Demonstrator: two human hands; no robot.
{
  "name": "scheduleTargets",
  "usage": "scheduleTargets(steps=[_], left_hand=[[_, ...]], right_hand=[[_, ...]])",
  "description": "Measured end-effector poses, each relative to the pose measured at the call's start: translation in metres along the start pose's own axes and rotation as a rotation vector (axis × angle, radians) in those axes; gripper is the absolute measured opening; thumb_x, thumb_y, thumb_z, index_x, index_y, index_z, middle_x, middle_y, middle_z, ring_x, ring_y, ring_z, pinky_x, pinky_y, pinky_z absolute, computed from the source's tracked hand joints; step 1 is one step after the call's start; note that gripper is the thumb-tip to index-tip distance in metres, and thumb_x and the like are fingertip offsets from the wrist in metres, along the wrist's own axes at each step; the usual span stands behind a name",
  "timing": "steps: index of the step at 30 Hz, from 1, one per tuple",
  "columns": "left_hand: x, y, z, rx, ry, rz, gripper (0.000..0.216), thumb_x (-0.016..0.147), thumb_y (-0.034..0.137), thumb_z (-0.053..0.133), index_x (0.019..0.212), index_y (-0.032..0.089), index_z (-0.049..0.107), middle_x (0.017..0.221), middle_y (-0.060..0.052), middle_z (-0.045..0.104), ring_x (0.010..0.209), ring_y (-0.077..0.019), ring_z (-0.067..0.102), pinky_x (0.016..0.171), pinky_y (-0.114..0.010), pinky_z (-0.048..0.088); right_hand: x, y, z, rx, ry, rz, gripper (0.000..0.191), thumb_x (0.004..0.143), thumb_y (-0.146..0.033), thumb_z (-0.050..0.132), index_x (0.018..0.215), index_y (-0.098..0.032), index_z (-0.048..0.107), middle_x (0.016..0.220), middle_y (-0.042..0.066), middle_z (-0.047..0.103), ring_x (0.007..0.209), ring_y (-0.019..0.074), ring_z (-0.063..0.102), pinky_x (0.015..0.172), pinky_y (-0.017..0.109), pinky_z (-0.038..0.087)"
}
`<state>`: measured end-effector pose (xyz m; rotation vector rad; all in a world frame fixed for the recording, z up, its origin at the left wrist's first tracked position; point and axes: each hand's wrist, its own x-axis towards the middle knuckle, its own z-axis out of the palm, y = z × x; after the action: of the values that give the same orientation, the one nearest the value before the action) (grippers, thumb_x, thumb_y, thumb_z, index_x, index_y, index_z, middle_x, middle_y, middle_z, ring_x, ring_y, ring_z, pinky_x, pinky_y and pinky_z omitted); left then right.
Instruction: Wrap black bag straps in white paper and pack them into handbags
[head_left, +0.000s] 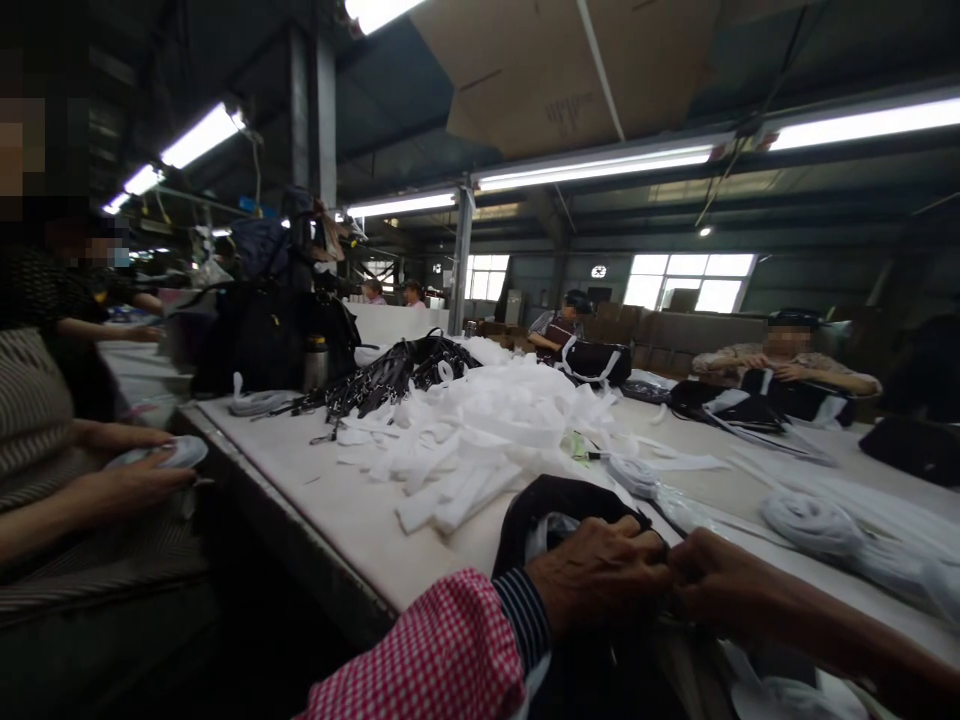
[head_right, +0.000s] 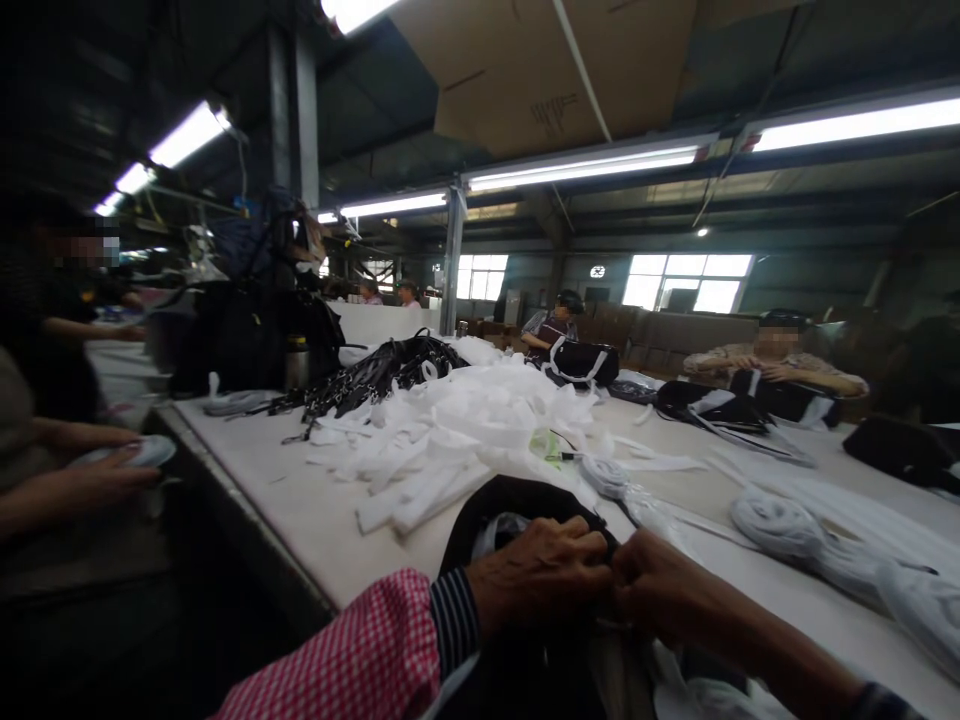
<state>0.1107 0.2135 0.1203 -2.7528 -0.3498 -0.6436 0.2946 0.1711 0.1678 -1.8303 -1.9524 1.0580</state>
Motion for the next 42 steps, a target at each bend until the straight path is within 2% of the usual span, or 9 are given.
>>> scheduleTargets(steps=[4,8,13,18,21,25,29,33,42], left_hand=[[0.001,-0.003,0.002,-0.114,0.001,-0.024,0.012,0.102,0.017,0.052,0.108,0.017,0.062,0.106,-0.009,0.063,0.101,-0.0234,0.056,0.058,-0.035,0.042],[0.005,-0.011,0.012,-0.473,0.011,-0.137,0.008,0.092,0.024,0.068,0.088,0.017,0.066,0.097,-0.006,0.066,0.098,-0.0224,0.057,0.076,-0.033,0.045],[0.006,-0.014,0.014,-0.995,0.058,-0.338,0.016,0.077,0.022,0.080,0.072,0.017,0.067,0.089,-0.004,0.070,0.096,-0.0215,0.060,0.092,-0.035,0.044],[0.004,-0.009,-0.001,-1.364,0.075,-0.476,0.024,0.084,0.038,0.071,0.087,0.014,0.067,0.094,-0.008,0.074,0.085,-0.0186,0.067,0.081,-0.031,0.051],[0.003,-0.008,-0.009,-1.523,0.065,-0.521,0.030,0.080,0.040,0.077,0.088,0.012,0.069,0.091,-0.008,0.074,0.080,-0.0162,0.066,0.078,-0.028,0.050],[0.002,-0.008,-0.014,-1.614,0.031,-0.549,0.032,0.073,0.040,0.084,0.084,0.011,0.074,0.080,-0.004,0.070,0.069,-0.0113,0.060,0.070,-0.024,0.046],[0.001,-0.009,-0.013,-1.632,0.021,-0.560,0.034,0.075,0.042,0.084,0.089,0.011,0.080,0.084,-0.006,0.073,0.075,-0.0138,0.062,0.075,-0.025,0.047],[0.002,-0.009,-0.010,-1.622,0.047,-0.547,0.034,0.067,0.037,0.089,0.089,0.012,0.084,0.087,-0.007,0.076,0.082,-0.0180,0.066,0.084,-0.029,0.049],[0.003,-0.011,-0.001,-1.611,0.153,-0.577,0.031,0.065,0.036,0.089,0.085,0.013,0.083,0.080,-0.005,0.074,0.072,-0.0157,0.064,0.076,-0.028,0.049]], right_hand=[[0.001,0.003,-0.001,0.046,-0.030,-0.038,0.012,0.051,-0.027,0.053,0.044,-0.020,0.046,0.042,-0.002,0.042,0.037,0.0069,0.033,0.042,0.023,0.019],[0.001,0.014,-0.004,0.071,-0.016,-0.036,0.015,0.056,-0.030,0.060,0.050,-0.018,0.052,0.043,-0.002,0.045,0.037,0.0081,0.038,0.040,0.021,0.025],[-0.018,0.026,-0.007,0.248,-0.049,-0.018,0.025,0.062,-0.036,0.072,0.076,-0.016,0.067,0.052,-0.001,0.058,0.040,0.0085,0.045,0.041,0.019,0.028],[-0.049,0.030,-0.006,0.313,-0.064,0.030,0.036,0.065,-0.048,0.079,0.072,-0.015,0.068,0.053,0.002,0.059,0.043,0.0093,0.047,0.042,0.020,0.025],[-0.059,0.028,-0.001,0.399,0.001,0.037,0.042,0.067,-0.053,0.081,0.069,-0.014,0.066,0.057,0.004,0.060,0.047,0.0095,0.048,0.045,0.021,0.029],[-0.061,0.027,0.009,0.615,0.095,-0.016,0.036,0.073,-0.048,0.078,0.081,-0.014,0.072,0.074,0.007,0.069,0.061,0.0133,0.060,0.049,0.021,0.036],[-0.061,0.028,0.015,0.654,0.096,-0.069,0.043,0.070,-0.044,0.081,0.101,-0.015,0.077,0.087,0.009,0.073,0.068,0.0156,0.063,0.051,0.021,0.041],[-0.061,0.022,0.020,0.566,0.161,-0.092,0.041,0.074,-0.054,0.078,0.087,-0.015,0.076,0.072,0.004,0.066,0.055,0.0117,0.050,0.048,0.022,0.035],[-0.049,0.004,0.027,0.481,0.415,-0.161,0.039,0.072,-0.056,0.082,0.076,-0.017,0.079,0.058,-0.002,0.045,0.054,0.0091,0.031,0.050,0.025,0.022]])
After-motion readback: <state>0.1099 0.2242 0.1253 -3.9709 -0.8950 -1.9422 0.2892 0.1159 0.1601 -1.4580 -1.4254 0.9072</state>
